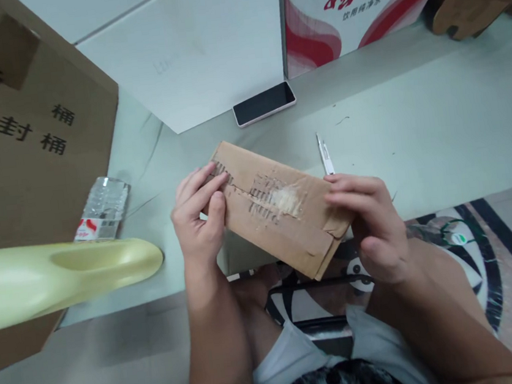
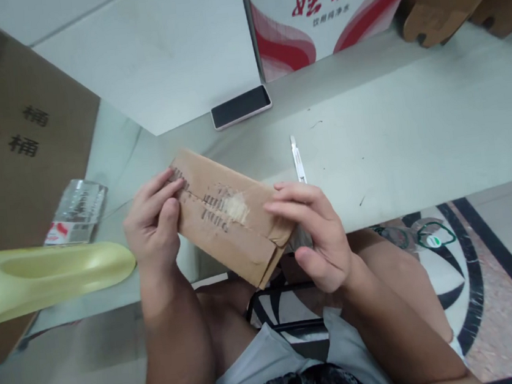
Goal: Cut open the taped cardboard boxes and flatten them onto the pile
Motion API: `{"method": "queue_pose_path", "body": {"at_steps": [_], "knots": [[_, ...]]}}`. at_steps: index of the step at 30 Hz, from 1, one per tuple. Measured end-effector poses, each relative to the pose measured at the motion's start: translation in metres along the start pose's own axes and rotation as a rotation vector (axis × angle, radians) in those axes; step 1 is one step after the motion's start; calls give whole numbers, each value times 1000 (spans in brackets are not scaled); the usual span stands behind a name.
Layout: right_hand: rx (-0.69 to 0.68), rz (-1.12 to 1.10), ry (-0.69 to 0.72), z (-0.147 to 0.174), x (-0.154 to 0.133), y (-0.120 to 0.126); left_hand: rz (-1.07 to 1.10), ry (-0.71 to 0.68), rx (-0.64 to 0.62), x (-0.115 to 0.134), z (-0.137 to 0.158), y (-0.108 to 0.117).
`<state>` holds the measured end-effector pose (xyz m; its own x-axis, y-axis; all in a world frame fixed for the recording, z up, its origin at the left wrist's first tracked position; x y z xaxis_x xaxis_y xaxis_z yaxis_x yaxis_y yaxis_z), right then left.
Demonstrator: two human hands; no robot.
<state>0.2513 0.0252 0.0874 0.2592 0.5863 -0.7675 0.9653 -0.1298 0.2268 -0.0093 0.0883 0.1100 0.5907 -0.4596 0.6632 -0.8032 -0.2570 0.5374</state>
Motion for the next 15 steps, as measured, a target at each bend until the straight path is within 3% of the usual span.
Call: {"method": "queue_pose_path", "body": {"at_steps": [3, 6, 8, 10, 12, 15], "knots": [[162, 61, -253, 6, 30, 14, 60, 100, 75, -17, 2, 15], [-13, -7, -523, 16, 61, -1, 154, 189, 200, -33, 4, 30], [-142, -138, -536, 20, 63, -14, 210, 267, 257, -43, 6, 34], [-143, -226, -427, 17, 53, -14, 350, 414, 249, -57, 12, 26], [-133, -206, -287, 13, 37, -11, 553, 588, 57, -68, 21, -2], [-183, -127, -115, 9, 14, -11, 697, 717, -467, -60, 45, -54]]}}
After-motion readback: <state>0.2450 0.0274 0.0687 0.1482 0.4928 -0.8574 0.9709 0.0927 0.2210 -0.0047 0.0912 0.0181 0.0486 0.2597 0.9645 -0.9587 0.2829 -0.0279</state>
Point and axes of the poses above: each hand's wrist, its own z-axis away from the middle knuckle, its own y-axis out of the back of the hand, x = y × z, the point moved 9 cm from there along -z, towards the middle knuckle, and after that the axes turned 2 degrees about z, right-handed, at the moved point
